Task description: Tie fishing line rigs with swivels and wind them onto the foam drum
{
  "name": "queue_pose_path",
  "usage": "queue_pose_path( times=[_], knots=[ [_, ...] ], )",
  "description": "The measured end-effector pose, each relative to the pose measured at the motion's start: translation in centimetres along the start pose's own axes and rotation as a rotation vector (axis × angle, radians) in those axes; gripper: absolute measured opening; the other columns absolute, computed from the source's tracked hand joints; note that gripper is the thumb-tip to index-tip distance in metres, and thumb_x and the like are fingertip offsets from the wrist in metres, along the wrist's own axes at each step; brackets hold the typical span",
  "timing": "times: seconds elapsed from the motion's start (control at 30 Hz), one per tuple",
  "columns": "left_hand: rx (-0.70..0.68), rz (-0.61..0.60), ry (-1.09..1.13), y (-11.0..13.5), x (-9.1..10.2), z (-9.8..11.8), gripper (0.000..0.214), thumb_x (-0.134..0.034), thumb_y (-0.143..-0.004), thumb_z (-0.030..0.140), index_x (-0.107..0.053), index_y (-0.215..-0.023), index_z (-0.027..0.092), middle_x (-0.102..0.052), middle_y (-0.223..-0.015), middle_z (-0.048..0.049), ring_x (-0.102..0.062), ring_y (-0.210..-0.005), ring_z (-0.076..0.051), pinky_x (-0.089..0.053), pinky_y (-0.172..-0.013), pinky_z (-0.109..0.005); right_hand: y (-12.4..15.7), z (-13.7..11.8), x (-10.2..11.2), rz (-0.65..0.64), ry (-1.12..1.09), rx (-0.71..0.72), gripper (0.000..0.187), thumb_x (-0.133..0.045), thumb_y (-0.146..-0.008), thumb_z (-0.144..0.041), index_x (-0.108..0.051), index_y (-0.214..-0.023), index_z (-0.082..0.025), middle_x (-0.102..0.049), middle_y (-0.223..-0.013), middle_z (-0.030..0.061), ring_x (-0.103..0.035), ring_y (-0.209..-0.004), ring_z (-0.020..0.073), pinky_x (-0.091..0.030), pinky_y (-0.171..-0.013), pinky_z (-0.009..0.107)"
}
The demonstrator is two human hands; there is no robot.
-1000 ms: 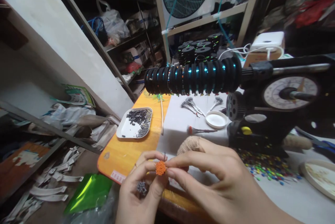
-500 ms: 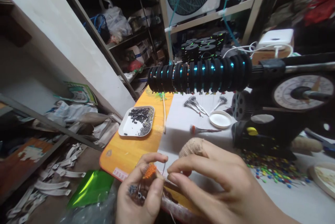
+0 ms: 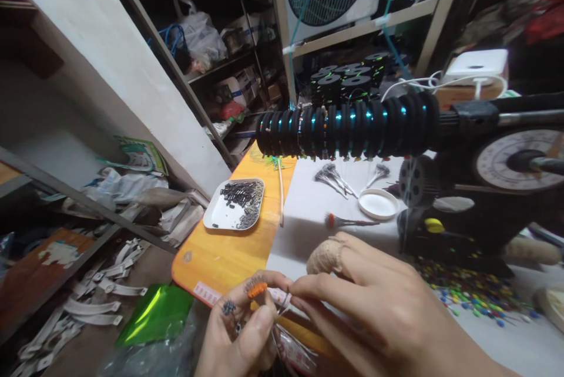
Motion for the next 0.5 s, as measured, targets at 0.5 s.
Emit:
queue_pose_path(
  times=[0.5],
  knots=[
    [-0.036, -0.009, 0.034, -0.31, -0.55, -0.83, 0.057, -0.082, -0.06, 0.066, -0.077, -0.083, 0.014, -0.059, -0.072, -0.0018, -0.042, -0.055, -0.004, -0.031, -0.049, -0.016, -0.52, 0.56, 0.46, -0.049, -0.2, -0.089, 0.013, -0.064, -0.091, -0.02, -0.074, -0.097, -0.025, -0.063, -0.077, 0.0021, -0.062, -0.068, 0.0126, -0.049, -0.056, 0.021]
  ],
)
Point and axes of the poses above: each hand's wrist, its own y-axis away from the middle knuckle, its own x-axis out of the back of the hand, z = x × y, the point moved 4 cm from there along -y, towards the middle knuckle
